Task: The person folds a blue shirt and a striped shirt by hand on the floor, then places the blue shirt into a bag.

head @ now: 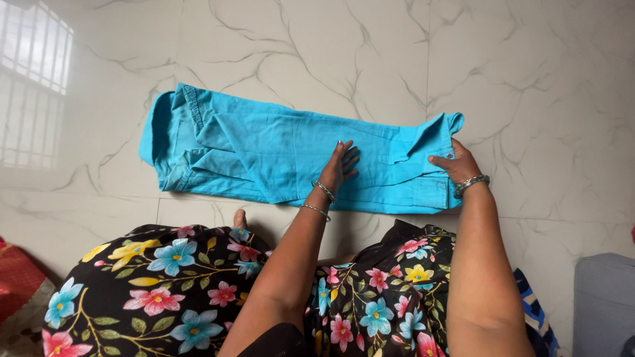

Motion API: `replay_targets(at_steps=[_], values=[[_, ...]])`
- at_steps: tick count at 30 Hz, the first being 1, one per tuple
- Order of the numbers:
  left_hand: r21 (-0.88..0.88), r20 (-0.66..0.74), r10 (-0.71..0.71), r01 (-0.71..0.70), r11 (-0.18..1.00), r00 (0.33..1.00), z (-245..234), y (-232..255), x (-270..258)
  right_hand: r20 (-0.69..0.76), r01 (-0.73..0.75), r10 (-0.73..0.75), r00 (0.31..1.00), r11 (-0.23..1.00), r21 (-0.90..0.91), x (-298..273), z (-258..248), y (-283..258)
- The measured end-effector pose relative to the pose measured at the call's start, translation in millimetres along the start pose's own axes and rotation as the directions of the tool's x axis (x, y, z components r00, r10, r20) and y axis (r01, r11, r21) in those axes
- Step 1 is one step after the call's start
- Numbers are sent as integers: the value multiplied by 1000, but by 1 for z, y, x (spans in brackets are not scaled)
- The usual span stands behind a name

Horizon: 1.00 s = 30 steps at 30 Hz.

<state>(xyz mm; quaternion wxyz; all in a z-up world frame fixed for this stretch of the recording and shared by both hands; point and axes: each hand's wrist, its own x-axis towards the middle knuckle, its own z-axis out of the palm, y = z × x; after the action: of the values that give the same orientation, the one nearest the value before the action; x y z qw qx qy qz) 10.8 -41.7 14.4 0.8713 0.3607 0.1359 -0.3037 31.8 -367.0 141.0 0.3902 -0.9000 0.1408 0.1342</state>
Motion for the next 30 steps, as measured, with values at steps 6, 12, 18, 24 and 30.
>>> replay_targets(at_steps=[6,12,18,24,30], values=[[8,20,17,-17,1000,1000,21,-2,8,58,-57,52,997,994,91,-24,2,-41],[-7,155,78,-78,997,985,67,4,8,105,82,-85,991,996,36,-55,21,-85],[-41,234,48,-40,998,971,95,8,-5,-11,134,-135,991,987,-94,-69,64,-136],[-213,-109,13,-36,976,994,8,38,14,140,278,-290,947,955,99,-71,144,-180],[-169,-279,-13,-36,985,960,-88,70,-16,142,66,-145,979,890,451,-49,120,-136]])
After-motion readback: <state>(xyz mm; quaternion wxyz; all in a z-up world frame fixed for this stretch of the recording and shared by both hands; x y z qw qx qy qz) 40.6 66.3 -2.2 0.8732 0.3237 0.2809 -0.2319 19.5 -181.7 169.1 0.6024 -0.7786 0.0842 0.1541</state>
